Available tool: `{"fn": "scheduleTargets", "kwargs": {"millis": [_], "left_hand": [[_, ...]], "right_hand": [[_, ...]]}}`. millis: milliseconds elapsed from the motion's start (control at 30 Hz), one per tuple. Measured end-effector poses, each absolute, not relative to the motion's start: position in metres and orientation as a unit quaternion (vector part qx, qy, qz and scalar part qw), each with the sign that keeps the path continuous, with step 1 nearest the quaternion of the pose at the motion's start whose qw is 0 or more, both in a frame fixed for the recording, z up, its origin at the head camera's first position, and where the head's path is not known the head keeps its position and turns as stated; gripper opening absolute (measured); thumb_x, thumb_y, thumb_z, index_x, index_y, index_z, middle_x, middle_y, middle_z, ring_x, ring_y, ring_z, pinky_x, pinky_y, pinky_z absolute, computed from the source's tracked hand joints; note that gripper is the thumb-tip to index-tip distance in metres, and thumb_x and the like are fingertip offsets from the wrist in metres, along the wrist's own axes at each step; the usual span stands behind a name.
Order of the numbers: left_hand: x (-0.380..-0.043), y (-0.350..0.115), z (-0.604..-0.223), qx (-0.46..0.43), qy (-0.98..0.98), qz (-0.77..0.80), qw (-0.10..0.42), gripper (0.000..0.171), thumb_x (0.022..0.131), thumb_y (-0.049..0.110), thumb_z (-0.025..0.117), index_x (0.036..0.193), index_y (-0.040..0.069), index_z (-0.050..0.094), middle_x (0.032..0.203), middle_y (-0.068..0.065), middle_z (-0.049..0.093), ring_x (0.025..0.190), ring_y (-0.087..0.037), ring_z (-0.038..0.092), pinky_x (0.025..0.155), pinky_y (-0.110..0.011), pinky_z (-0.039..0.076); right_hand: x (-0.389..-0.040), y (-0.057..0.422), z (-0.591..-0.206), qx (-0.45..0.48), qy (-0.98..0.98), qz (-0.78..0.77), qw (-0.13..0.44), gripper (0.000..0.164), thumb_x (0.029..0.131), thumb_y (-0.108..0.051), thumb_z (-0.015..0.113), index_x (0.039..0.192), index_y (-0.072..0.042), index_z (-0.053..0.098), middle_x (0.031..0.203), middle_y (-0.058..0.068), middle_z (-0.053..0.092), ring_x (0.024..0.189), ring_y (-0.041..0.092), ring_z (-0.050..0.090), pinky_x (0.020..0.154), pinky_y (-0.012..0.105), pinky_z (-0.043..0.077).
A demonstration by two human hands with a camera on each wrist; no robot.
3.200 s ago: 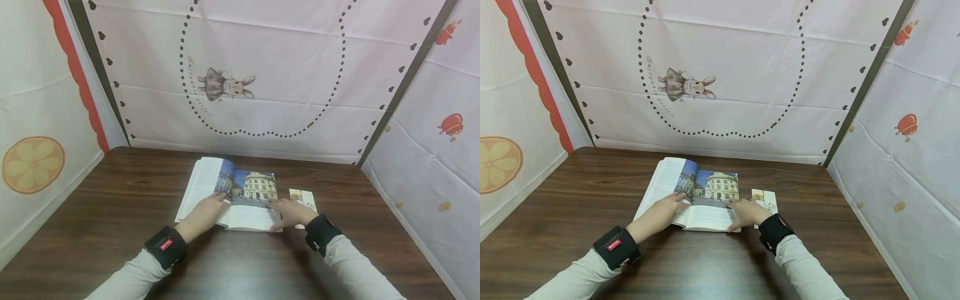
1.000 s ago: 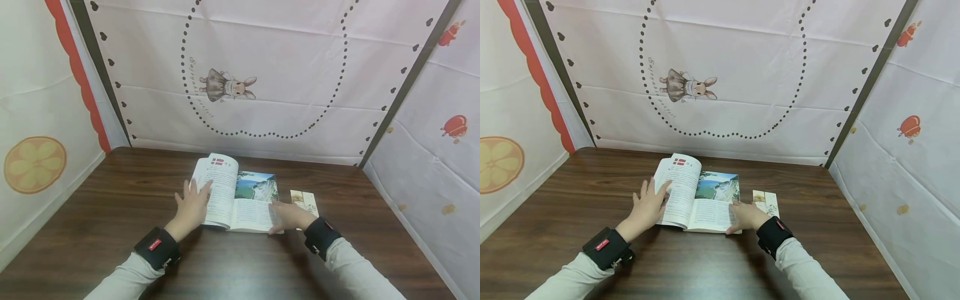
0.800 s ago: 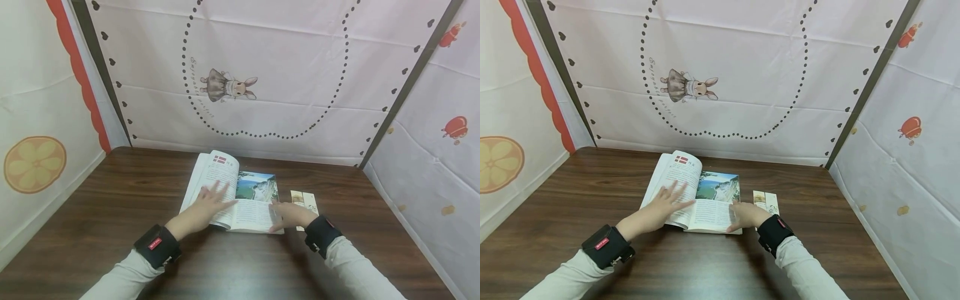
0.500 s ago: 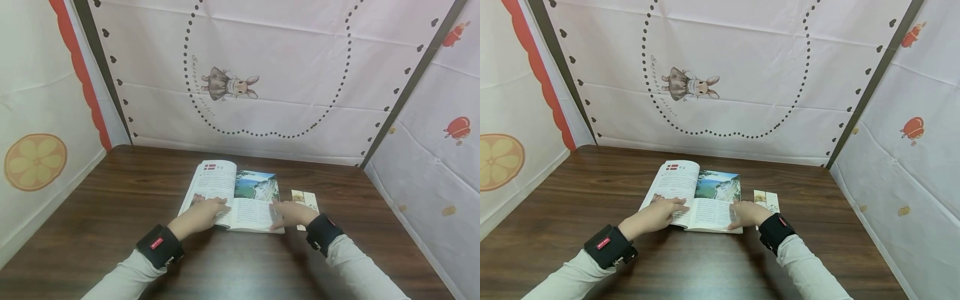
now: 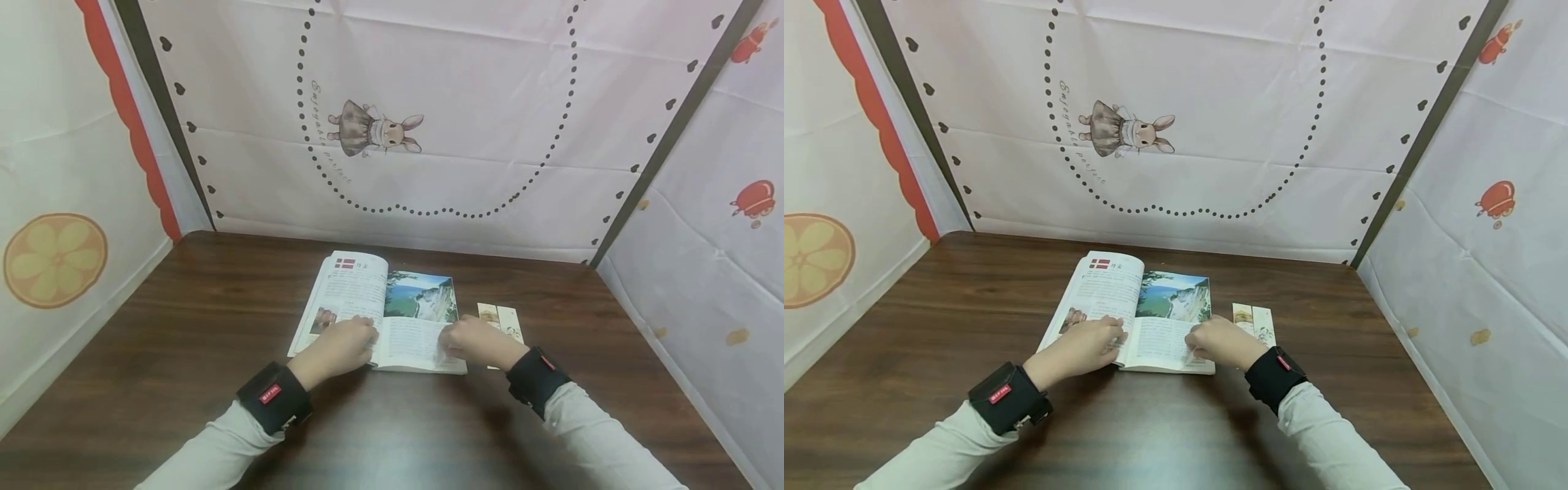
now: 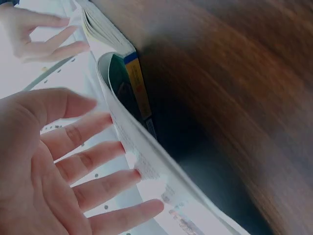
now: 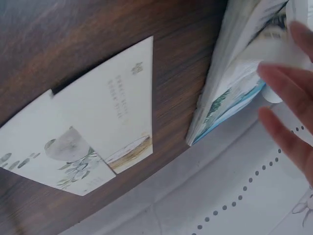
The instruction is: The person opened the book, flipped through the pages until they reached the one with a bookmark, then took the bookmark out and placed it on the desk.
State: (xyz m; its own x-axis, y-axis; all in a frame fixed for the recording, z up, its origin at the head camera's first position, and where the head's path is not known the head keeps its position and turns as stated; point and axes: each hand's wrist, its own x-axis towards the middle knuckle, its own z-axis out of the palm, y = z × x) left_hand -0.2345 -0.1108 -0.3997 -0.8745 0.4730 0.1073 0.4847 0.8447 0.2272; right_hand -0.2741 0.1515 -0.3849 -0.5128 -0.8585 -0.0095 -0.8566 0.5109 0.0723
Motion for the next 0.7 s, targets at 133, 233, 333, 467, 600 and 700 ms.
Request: {"fn": "scheduleTargets", "kwargs": {"millis": [133, 233, 333, 467, 600, 700], "left_hand": [[-0.235, -0.104, -0.399, -0.23, -0.968, -0.099, 0.024, 0.035, 0.079, 0.038, 0.073, 0.089, 0.005, 0.072, 0.117, -0.018, 0.065, 0.115, -0.038, 0.058, 0.087, -0.051, 0.051], [-0.233, -0.099, -0.399, -0.216, -0.972, -0.09, 0.026, 0.051, 0.074, 0.051, 0.073, 0.086, 0.002, 0.071, 0.112, -0.019, 0.067, 0.11, -0.038, 0.06, 0.077, -0.046, 0.053], [-0.231, -0.095, -0.399, -0.205, -0.975, -0.082, 0.039, 0.057, 0.072, 0.058, 0.072, 0.081, 0.001, 0.07, 0.097, -0.017, 0.07, 0.095, -0.033, 0.064, 0.066, -0.039, 0.051], [-0.229, -0.091, -0.4, -0.191, -0.979, -0.065, 0.039, 0.059, 0.071, 0.063, 0.069, 0.075, 0.004, 0.067, 0.083, -0.011, 0.068, 0.079, -0.027, 0.061, 0.063, -0.037, 0.047], [-0.23, -0.085, -0.4, -0.188, -0.98, -0.047, 0.045, 0.055, 0.073, 0.06, 0.069, 0.076, 0.005, 0.068, 0.07, -0.007, 0.063, 0.066, -0.022, 0.054, 0.062, -0.036, 0.045], [-0.232, -0.082, -0.401, -0.204, -0.974, -0.027, 0.095, 0.038, 0.078, 0.042, 0.071, 0.075, 0.005, 0.069, 0.061, -0.005, 0.06, 0.057, -0.02, 0.051, 0.056, -0.035, 0.045]], "right_hand": [[-0.273, 0.145, -0.377, 0.512, -0.85, -0.048, 0.115, 0.011, 0.079, -0.01, 0.073, 0.089, -0.014, 0.07, 0.087, -0.003, 0.072, 0.083, 0.011, 0.065, 0.072, 0.027, 0.047], [-0.272, 0.136, -0.371, 0.519, -0.831, -0.039, 0.195, 0.017, 0.076, -0.008, 0.076, 0.091, -0.013, 0.07, 0.092, -0.002, 0.072, 0.09, 0.013, 0.065, 0.079, 0.029, 0.049], [-0.272, 0.127, -0.366, 0.52, -0.812, -0.022, 0.264, 0.022, 0.073, -0.007, 0.078, 0.093, -0.012, 0.07, 0.097, 0.0, 0.072, 0.095, 0.015, 0.066, 0.086, 0.031, 0.05], [-0.271, 0.114, -0.359, 0.524, -0.783, 0.007, 0.334, 0.025, 0.07, -0.008, 0.08, 0.093, -0.013, 0.07, 0.097, 0.0, 0.072, 0.096, 0.016, 0.066, 0.089, 0.032, 0.05], [-0.269, 0.105, -0.354, 0.546, -0.743, 0.019, 0.387, 0.027, 0.067, -0.008, 0.082, 0.091, -0.011, 0.07, 0.096, 0.001, 0.073, 0.094, 0.017, 0.066, 0.089, 0.034, 0.051], [-0.266, 0.102, -0.352, 0.566, -0.716, 0.014, 0.408, 0.031, 0.065, -0.007, 0.083, 0.093, -0.01, 0.07, 0.097, 0.002, 0.072, 0.094, 0.018, 0.066, 0.088, 0.035, 0.052]]}}
